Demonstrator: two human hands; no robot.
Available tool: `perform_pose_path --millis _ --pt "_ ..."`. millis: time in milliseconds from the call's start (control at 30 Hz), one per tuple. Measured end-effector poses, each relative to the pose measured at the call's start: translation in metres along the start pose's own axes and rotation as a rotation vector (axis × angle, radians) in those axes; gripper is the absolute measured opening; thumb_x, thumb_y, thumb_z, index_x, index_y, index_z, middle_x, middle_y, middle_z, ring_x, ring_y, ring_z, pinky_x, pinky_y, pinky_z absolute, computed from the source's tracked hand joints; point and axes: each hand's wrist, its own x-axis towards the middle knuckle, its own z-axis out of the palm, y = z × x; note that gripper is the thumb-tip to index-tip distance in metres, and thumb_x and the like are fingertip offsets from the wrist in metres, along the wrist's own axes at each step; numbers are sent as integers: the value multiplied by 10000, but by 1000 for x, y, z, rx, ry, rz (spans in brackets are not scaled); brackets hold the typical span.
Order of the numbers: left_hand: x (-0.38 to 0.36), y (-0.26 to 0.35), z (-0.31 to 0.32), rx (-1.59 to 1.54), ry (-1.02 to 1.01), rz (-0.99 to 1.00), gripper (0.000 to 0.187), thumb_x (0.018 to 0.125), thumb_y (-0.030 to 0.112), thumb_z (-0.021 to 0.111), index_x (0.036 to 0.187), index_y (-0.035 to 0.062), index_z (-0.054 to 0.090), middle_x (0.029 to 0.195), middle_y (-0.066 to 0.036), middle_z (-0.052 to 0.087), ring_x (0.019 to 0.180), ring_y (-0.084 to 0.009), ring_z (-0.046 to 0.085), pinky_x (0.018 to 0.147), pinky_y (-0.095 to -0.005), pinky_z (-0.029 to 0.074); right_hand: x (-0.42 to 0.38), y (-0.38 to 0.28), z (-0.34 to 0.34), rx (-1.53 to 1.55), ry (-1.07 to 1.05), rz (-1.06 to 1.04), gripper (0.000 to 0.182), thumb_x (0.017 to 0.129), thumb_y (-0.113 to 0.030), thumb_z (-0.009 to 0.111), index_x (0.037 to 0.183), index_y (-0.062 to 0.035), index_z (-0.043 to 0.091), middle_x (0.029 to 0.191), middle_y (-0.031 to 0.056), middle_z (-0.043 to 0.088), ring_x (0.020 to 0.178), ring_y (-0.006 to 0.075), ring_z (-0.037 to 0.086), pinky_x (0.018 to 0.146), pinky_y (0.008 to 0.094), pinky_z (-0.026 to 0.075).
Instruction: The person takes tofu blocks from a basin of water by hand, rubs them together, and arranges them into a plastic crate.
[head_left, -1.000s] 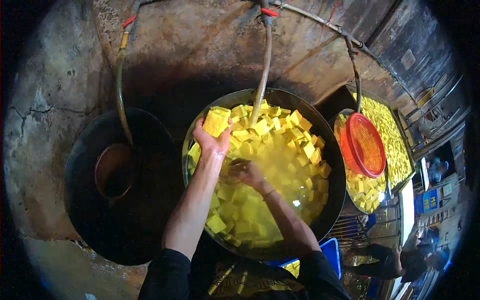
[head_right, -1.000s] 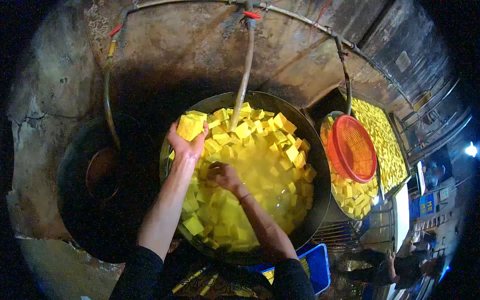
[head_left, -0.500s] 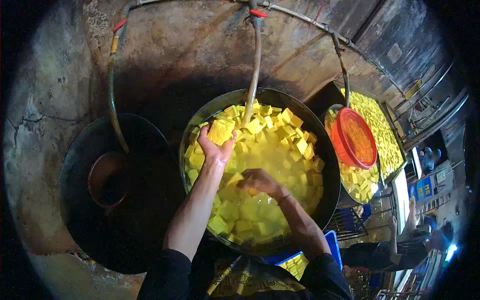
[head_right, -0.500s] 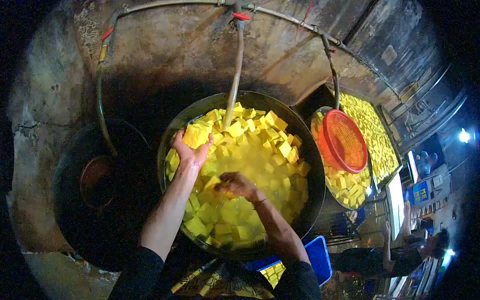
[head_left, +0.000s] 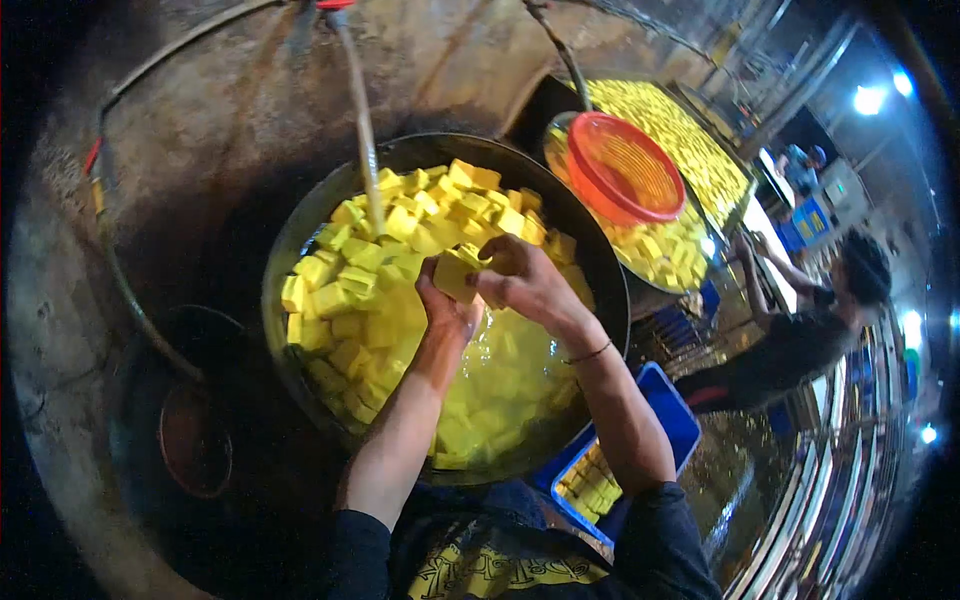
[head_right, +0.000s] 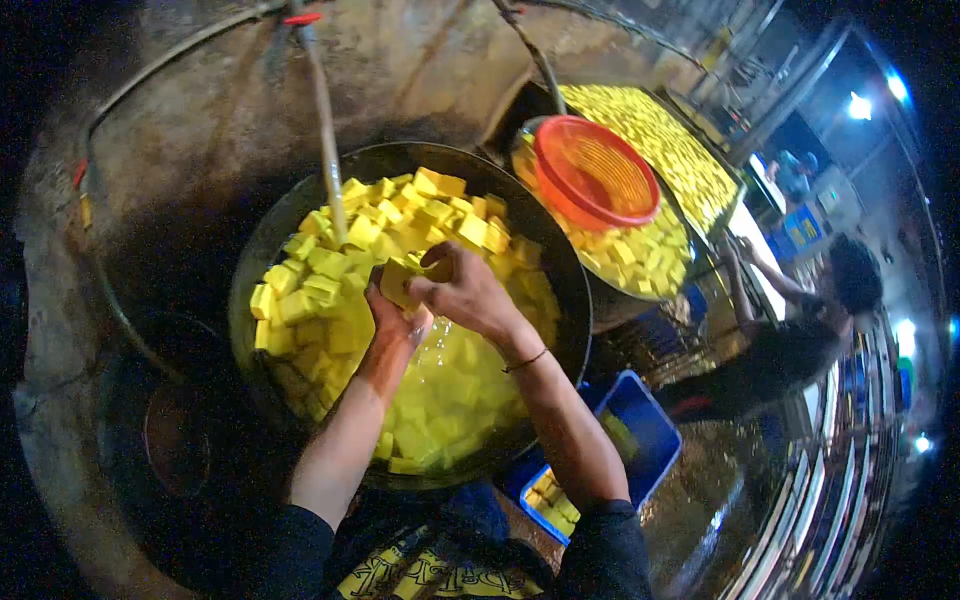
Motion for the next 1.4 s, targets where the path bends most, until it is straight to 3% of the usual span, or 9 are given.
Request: perform_pose_path --millis 167,300,500,667,833,1067,1167,1333,1400 --pt "-2 -69 11 71 -155 -47 265 823 294 438 825 83 600 812 -62 620 808 -208 604 777 -341 483 -33 9 -41 -513 300 -365 585 747 -266 731 1189 -11 445 1059 153 547 917 228 549 753 358 447" --pt "-48 -132 73 283 -241 -85 349 899 369 359 980 112 580 872 -41 608 804 -182 599 763 -317 477 -79 28 -101 -474 197 -60 1006 618 -489 760 1401 -73 285 1424 246 260 1348 366 229 1092 402 231" --pt "-113 -289 110 439 -130 -410 450 929 539 329 874 120 482 791 -11 495 783 -157 548 750 -306 453 -220 90 -191 451 219 34 623 651 -300 657 1189 -39 483 1059 73 549 1004 167 514 878 295 409" --pt "-117 -401 36 1368 -123 -292 839 868 620 403 1364 -49 301 1400 -275 289 1304 -365 288 1083 -418 217 -330 249 -190 1008 565 150 444 762 -252 586 1152 -58 499 1089 65 553 953 177 561 849 308 458" --pt "-89 -375 20 1246 -220 -274 425 935 279 476 1281 33 458 1289 -107 486 1199 -183 458 987 -342 360 -401 459 -156 1345 789 540 412 828 -302 541 1139 -33 528 1044 100 606 948 233 592 880 367 461" --pt "-81 -361 3 1405 -314 -129 401 918 202 514 1252 -10 447 1260 -122 487 1155 -213 490 944 -342 408 -464 754 -13 -467 28 1377 571 855 -534 447 931 -27 700 1087 234 614 1163 336 481 1048 487 268" --pt "-80 -356 14 1445 -378 -82 440 888 179 540 1262 -25 430 1265 -140 487 1166 -235 486 941 -362 416 -486 803 49 -1317 846 1077 729 705 -674 570 1108 -70 632 1206 163 576 1178 297 488 1008 487 326" --pt "-82 -290 71 1313 -533 -4 547 812 141 609 1285 -46 410 1262 -160 492 1151 -239 496 929 -346 407 -443 643 -82 195 82 1452 851 762 -533 612 1353 17 342 1378 238 382 1238 363 418 1005 375 378" --pt "-81 -242 94 1334 -521 110 534 814 122 608 1283 -35 408 1254 -149 493 1117 -225 513 902 -329 418 -465 672 -45 -90 479 1062 868 708 -522 670 1332 4 374 1325 223 451 1201 369 452 991 419 383"
